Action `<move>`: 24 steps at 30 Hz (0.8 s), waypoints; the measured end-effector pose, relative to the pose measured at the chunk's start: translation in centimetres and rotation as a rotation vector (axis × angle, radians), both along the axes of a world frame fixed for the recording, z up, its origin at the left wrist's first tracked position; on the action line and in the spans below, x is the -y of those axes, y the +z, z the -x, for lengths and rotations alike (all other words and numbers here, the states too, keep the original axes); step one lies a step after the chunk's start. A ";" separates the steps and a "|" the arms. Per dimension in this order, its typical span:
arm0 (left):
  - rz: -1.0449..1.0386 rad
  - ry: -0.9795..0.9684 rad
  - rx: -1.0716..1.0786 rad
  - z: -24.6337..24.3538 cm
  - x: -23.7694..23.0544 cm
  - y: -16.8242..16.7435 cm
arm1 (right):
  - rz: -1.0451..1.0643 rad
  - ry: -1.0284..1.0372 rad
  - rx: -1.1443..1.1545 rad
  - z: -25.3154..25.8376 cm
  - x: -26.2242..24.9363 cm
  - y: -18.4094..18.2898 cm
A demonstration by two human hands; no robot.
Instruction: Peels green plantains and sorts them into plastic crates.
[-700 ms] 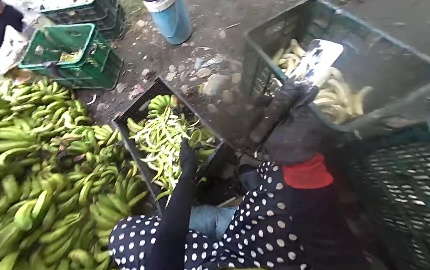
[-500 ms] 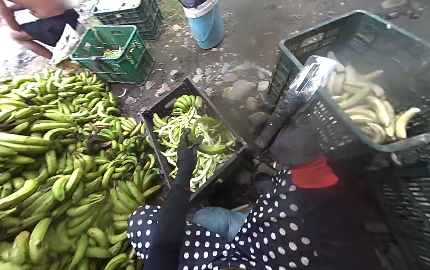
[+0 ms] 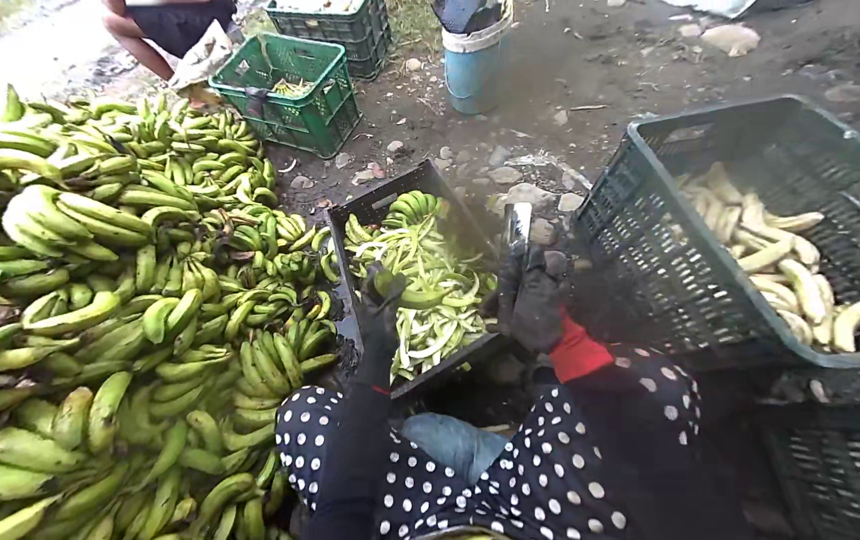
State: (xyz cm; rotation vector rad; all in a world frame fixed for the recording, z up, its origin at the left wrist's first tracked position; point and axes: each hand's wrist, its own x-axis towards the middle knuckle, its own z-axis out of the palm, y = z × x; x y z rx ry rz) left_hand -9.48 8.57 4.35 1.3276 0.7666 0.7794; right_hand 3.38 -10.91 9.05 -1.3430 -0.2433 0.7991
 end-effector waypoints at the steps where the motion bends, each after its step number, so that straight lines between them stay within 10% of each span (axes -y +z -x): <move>1: -0.002 0.021 0.085 0.2 -0.6 0.3 | 0.003 0.069 0.010 0.5 -0.3 -0.7; 7: 0.062 0.132 -0.021 1.2 0.0 0.1 | 0.234 0.300 0.035 6.8 -2.5 -4.3; 12: -0.169 0.090 -0.036 3.1 0.8 1.8 | -0.110 0.037 0.306 10.7 -3.2 -1.1; 16: -0.146 0.084 0.129 3.6 1.2 2.9 | 0.643 0.517 0.155 10.3 -3.0 -5.4; 19: -0.049 0.094 0.176 3.4 -0.3 4.4 | 0.583 0.394 0.018 10.0 -3.1 -6.1; 24: 0.160 -0.028 0.115 4.9 -1.6 3.5 | 0.482 0.475 0.507 6.8 -4.1 -2.7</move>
